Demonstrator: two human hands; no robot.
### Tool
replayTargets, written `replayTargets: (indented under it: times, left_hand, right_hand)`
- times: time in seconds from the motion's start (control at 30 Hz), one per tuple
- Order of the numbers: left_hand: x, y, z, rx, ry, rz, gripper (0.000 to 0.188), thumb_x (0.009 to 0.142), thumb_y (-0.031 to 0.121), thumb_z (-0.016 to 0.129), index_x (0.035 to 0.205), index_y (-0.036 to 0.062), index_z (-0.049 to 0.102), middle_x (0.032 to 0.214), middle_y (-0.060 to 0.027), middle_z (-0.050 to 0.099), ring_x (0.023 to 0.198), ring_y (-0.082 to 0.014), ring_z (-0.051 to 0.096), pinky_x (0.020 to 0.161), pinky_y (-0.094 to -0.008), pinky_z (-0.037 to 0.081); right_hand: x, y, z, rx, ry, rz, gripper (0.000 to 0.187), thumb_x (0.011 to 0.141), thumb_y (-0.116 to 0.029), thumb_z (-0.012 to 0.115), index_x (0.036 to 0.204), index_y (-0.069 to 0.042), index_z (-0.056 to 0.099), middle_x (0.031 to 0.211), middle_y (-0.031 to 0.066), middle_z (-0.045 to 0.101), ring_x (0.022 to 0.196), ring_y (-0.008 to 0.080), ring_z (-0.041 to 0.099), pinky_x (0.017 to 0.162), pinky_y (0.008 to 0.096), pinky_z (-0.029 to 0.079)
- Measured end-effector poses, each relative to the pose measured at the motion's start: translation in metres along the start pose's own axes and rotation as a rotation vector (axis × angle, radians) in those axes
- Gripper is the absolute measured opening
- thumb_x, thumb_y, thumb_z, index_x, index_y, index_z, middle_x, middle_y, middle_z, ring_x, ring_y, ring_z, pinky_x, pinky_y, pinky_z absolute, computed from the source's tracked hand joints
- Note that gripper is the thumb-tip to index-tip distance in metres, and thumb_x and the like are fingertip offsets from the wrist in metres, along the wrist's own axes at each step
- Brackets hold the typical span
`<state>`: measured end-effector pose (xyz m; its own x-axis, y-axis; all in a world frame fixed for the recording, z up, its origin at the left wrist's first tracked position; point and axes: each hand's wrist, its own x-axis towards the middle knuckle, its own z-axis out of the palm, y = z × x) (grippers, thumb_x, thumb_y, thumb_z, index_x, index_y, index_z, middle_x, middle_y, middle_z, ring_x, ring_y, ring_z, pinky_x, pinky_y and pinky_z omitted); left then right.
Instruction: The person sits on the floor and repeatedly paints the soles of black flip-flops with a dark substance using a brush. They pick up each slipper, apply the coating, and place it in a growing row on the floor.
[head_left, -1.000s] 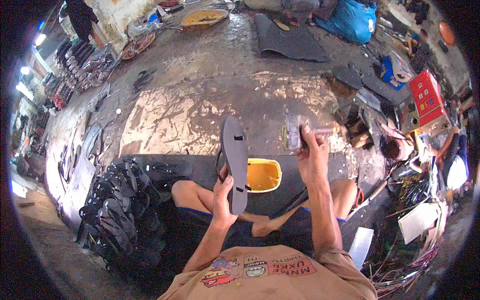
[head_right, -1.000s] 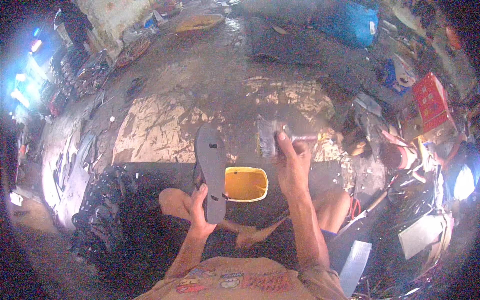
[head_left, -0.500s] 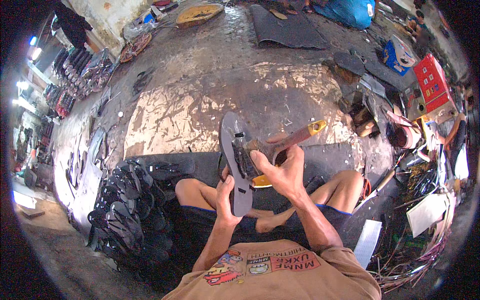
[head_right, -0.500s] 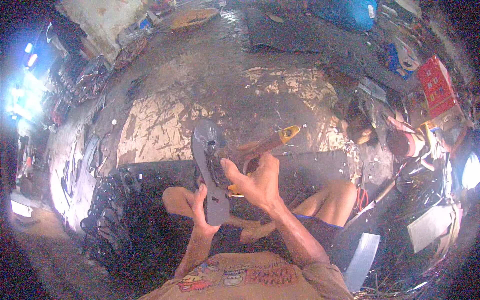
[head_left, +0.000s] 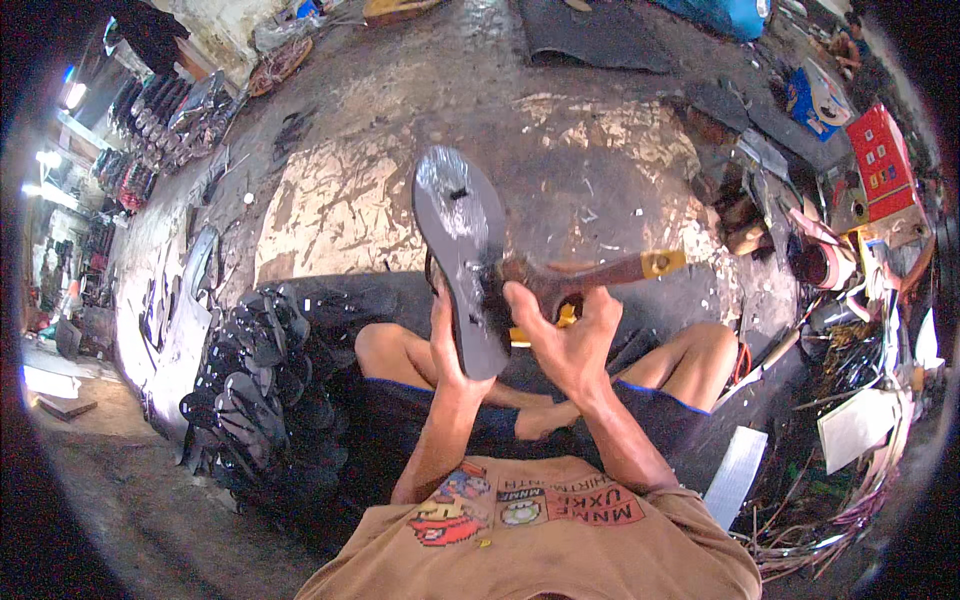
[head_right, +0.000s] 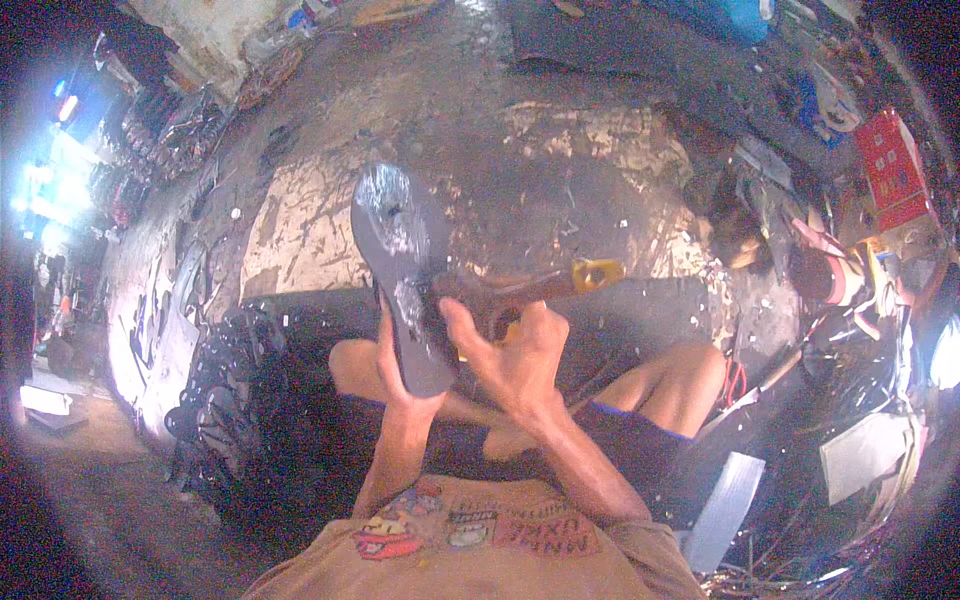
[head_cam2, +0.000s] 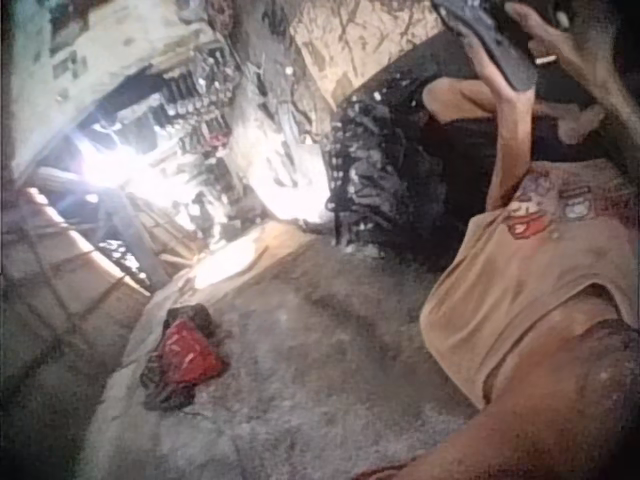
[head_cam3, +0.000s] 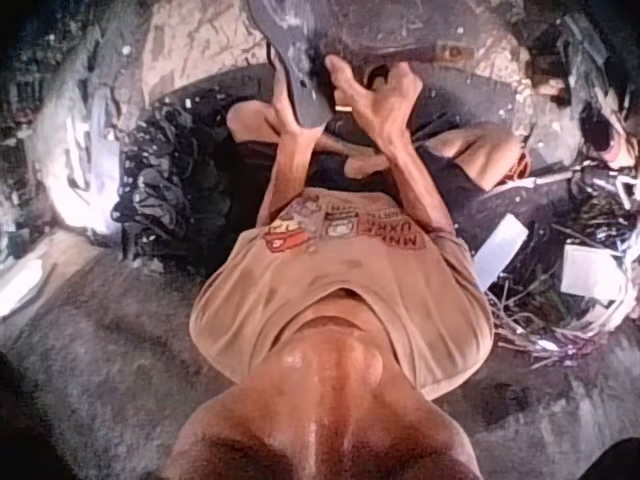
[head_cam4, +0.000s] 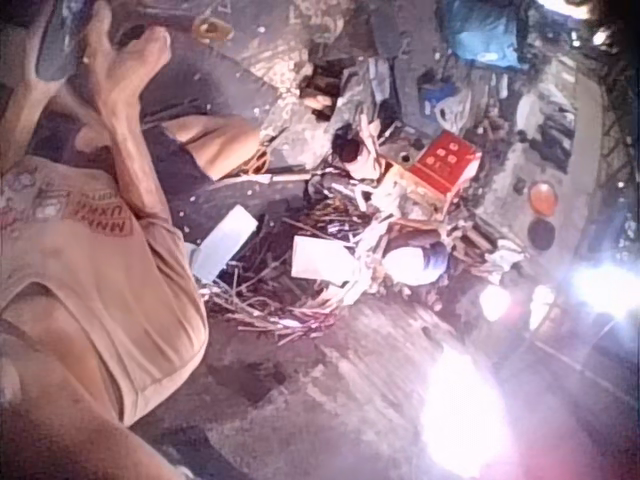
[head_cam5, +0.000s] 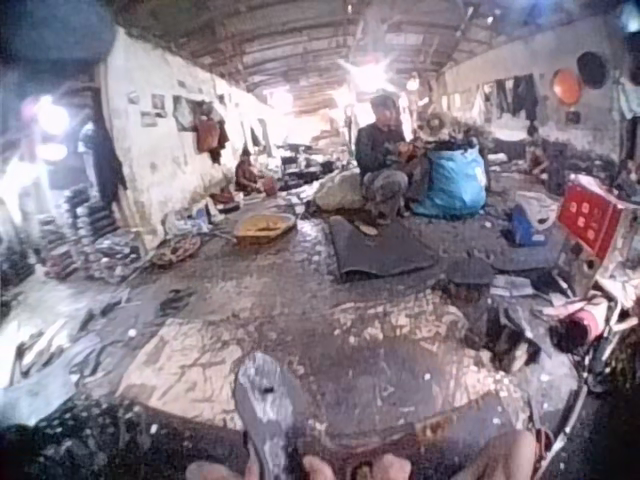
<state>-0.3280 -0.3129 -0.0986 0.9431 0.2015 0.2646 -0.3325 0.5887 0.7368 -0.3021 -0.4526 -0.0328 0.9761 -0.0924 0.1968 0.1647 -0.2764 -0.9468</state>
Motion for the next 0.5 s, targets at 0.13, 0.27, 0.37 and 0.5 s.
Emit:
replayTargets:
  times: [0.13,0.27,0.37,0.5]
  left_hand:
    - [-0.003,0.006,-0.004,0.092,0.054,-0.070,0.048,0.108,0.025,0.048,0.149,-0.0006,0.044,0.142,-0.0146,0.058,0.125,-0.0264,0.060,0.109,-0.0441,0.050]
    - [0.011,0.002,0.006,-0.081,0.150,-0.116,0.046,0.106,0.021,0.054,0.148,0.0022,0.046,0.131,-0.0106,0.062,0.114,-0.0236,0.064,0.100,-0.0417,0.054]
    - [0.012,0.005,-0.009,-0.013,0.180,-0.143,0.046,0.105,0.018,0.058,0.147,0.0032,0.048,0.127,-0.0094,0.063,0.111,-0.0230,0.065,0.098,-0.0411,0.055]
    - [0.024,-0.001,-0.020,-0.072,0.214,-0.186,0.043,0.108,0.026,0.054,0.144,0.0035,0.050,0.126,-0.0094,0.064,0.108,-0.0228,0.065,0.095,-0.0406,0.056]
  right_hand:
    - [-0.009,-0.001,0.008,0.125,0.046,-0.215,0.029,0.081,-0.014,0.088,0.101,0.002,0.075,0.089,0.0082,0.077,0.079,0.0114,0.070,0.070,0.0291,0.057]
    - [-0.001,-0.004,-0.002,0.079,0.034,-0.349,0.026,0.080,-0.020,0.087,0.094,0.000,0.076,0.080,0.0081,0.076,0.070,0.0133,0.069,0.065,0.0305,0.055]
    - [0.017,-0.001,-0.006,-0.060,0.016,-0.215,0.024,0.083,-0.019,0.084,0.092,0.001,0.077,0.078,0.0093,0.075,0.068,0.0145,0.068,0.063,0.0311,0.054]
    - [0.051,0.026,-0.009,0.203,0.284,0.039,0.018,0.086,-0.014,0.082,0.091,0.002,0.075,0.080,0.0053,0.074,0.069,0.0107,0.065,0.062,0.0296,0.052]
